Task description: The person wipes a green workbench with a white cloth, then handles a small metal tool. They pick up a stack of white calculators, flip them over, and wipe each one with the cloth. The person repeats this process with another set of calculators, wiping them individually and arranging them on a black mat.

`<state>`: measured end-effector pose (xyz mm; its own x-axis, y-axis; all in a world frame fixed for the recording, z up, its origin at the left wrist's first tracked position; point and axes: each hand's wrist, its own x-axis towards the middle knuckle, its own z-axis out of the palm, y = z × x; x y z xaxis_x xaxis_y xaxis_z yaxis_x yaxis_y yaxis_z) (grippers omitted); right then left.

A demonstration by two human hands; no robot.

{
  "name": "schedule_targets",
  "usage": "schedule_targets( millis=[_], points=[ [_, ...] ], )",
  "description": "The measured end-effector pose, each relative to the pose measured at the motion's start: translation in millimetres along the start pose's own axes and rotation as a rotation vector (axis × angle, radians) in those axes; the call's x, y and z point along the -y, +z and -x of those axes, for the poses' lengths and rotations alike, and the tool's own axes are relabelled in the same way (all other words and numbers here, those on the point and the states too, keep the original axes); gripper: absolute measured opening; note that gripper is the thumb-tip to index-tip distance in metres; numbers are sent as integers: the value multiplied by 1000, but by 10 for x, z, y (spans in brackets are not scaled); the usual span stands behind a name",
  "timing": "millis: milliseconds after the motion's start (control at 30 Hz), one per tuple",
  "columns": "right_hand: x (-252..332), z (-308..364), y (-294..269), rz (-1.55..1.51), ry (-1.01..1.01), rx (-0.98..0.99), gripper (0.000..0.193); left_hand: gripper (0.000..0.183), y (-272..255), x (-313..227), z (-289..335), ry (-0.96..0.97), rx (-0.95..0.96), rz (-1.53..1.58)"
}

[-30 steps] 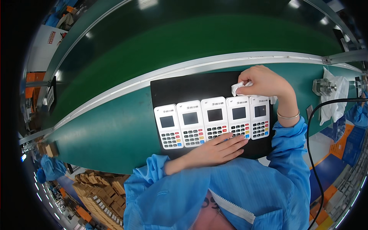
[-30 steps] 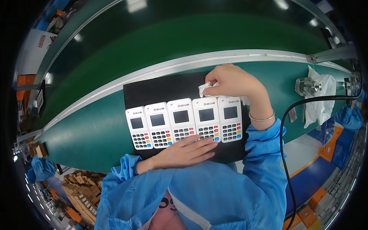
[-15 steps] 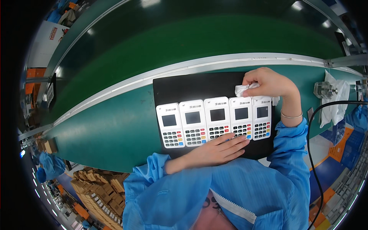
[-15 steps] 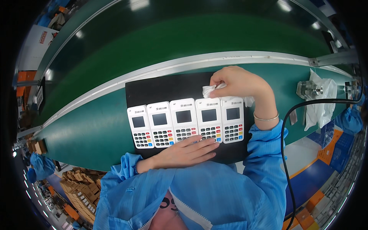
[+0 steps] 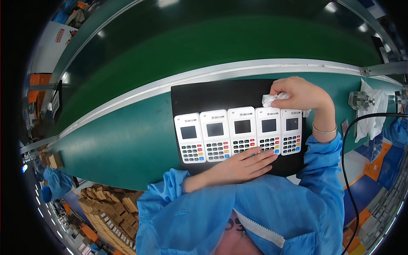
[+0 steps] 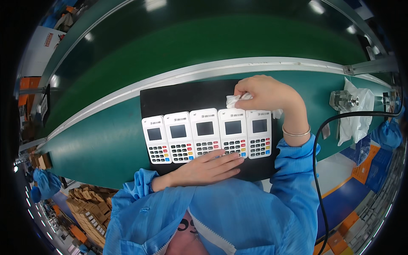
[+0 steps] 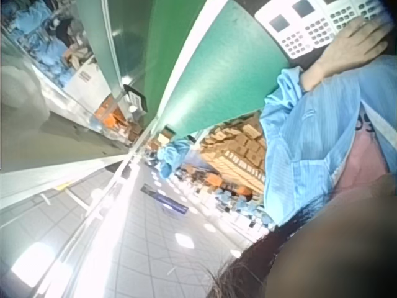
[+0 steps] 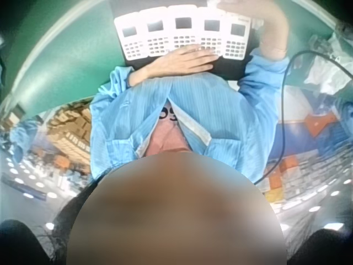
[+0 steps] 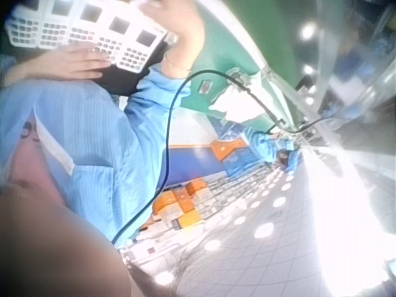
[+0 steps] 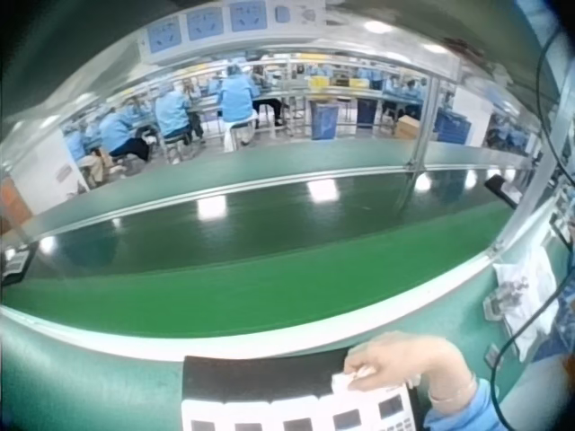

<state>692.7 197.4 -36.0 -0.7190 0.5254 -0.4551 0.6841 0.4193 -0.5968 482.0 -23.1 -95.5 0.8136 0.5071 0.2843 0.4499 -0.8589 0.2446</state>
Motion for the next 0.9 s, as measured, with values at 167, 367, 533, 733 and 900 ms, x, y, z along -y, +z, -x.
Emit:
schedule_targets(
  millis=[167, 367, 533, 733, 900],
  points=[
    [-96, -3, 51, 14, -110, -64, 29, 41, 19, -11, 20, 3, 5, 4],
    [-49, -10, 54, 40, -101, -73, 26, 41, 16, 0, 10, 8, 1, -5],
    [-156, -8, -18, -110, -91, 1, 24, 41, 21, 0, 14, 5, 1, -3],
    [-64, 8, -35, -61, -59, 2, 28, 42, 8, 17, 10, 5, -3, 23],
    [69, -35, 68, 108, -23, -83, 26, 39, 49, -10, 25, 4, -51, 11]
  ],
)
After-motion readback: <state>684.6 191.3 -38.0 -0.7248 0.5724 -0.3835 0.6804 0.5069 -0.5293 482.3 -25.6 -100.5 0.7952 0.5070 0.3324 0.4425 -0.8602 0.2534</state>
